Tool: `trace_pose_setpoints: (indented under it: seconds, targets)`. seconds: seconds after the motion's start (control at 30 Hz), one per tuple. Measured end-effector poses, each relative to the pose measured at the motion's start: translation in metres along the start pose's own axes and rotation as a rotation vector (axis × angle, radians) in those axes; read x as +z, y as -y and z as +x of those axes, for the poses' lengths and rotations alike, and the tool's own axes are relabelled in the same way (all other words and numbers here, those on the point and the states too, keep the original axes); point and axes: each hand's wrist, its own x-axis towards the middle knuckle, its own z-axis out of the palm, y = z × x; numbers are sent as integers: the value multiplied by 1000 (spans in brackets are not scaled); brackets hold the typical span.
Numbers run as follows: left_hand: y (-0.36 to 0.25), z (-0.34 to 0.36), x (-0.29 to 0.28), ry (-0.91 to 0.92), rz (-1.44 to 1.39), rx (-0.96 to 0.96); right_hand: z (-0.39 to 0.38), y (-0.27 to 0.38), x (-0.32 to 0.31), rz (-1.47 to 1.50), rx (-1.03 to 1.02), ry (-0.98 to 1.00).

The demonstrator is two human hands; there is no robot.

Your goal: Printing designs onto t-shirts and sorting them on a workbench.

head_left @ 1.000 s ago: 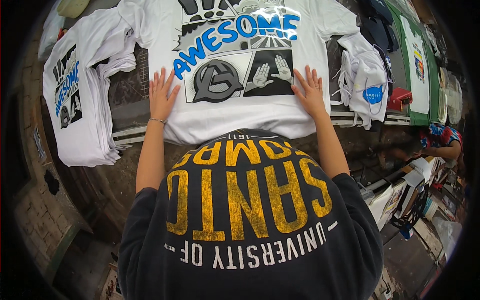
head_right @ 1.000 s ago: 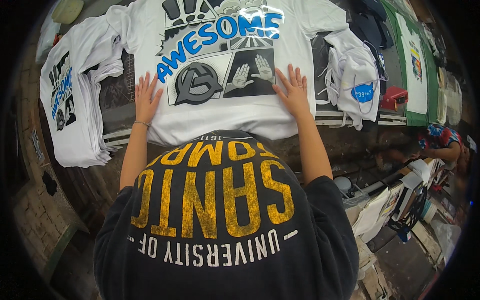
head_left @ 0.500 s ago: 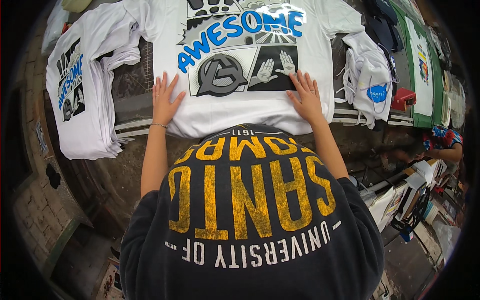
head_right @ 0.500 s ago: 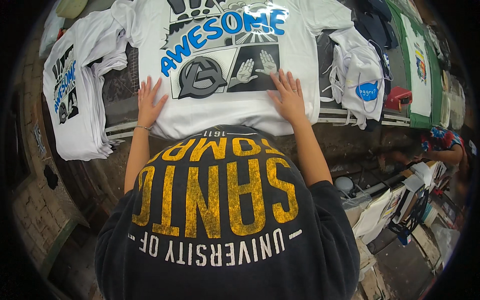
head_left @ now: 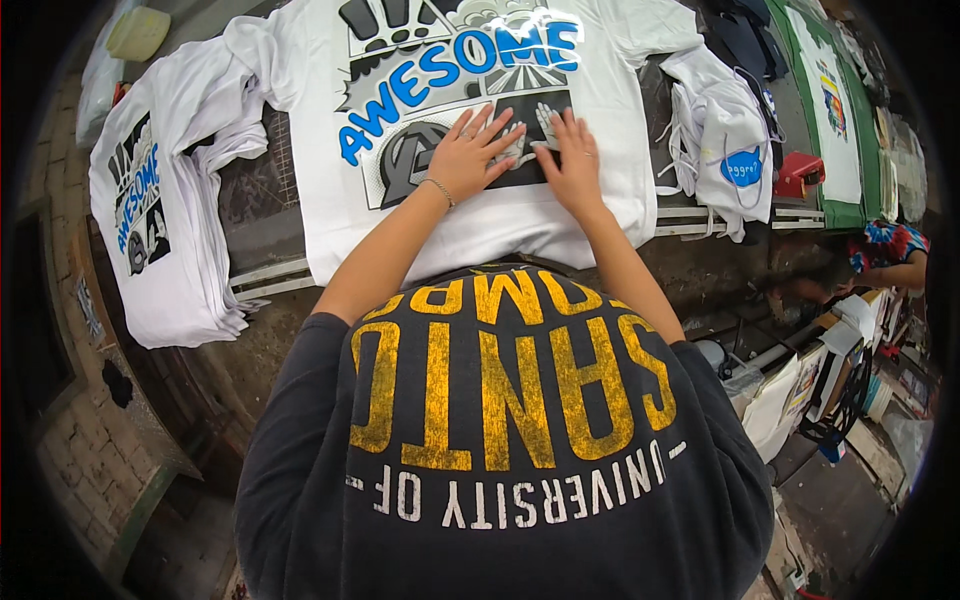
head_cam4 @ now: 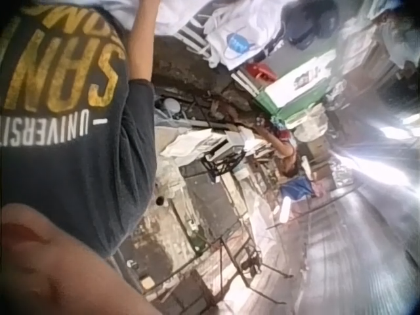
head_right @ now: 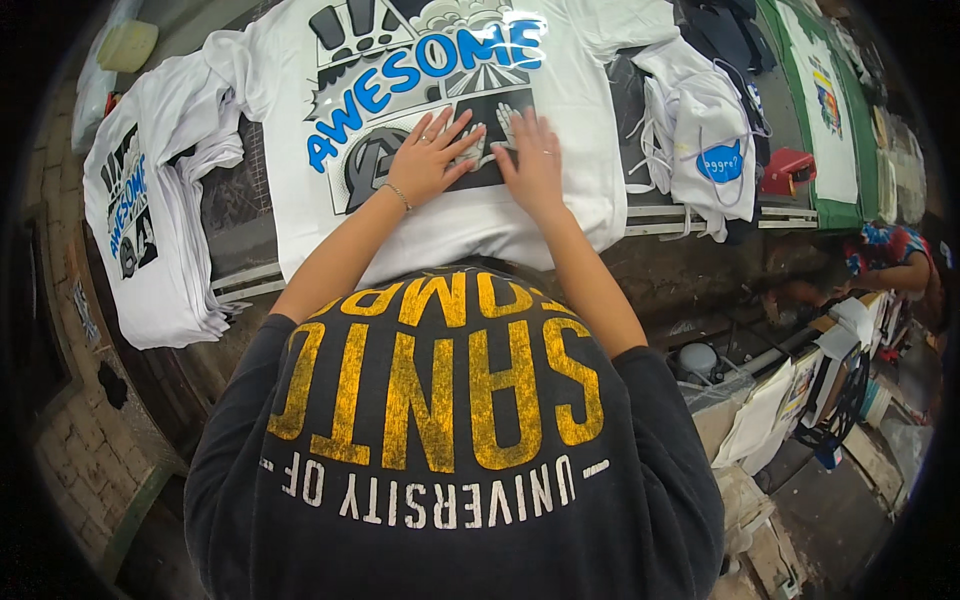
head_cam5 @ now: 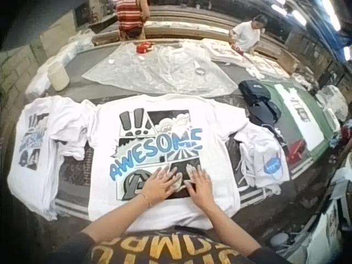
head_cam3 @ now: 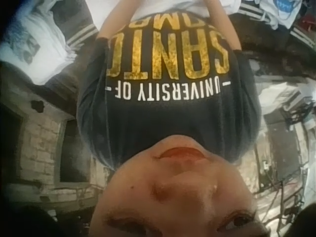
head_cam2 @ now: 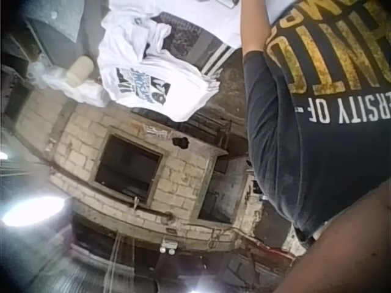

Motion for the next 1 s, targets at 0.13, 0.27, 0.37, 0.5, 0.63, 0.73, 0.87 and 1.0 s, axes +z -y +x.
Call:
trace_pose_setpoints:
  seconds: [0.13,0.27,0.37,0.5,0.63,0.73,0.87,1.0]
  targets:
    - [0,5,-3,72,-18,-5,-18,-22,-17,-11,260,-149]
    - [-8,28,7,10,-117,-9,-19,-27,-23,143,539,-102]
    - [-15,38,13,-42,-96,71,-8,-18,-29,536,829,85]
    - [-13,39,9,79,-45,89,-4,16,-36,783,477,113]
    - [-10,40,4,270,11,99,-13,39,-32,437,-37,138]
    - [-12,41,7,142,104,122,-20,26,-29,802,173,89]
    - [-16,39,14,78,-14,74,-24,-8,-27,591,361,-57]
    - [-16,38,16,55,3,81,-28,-31,-26,74,169,28]
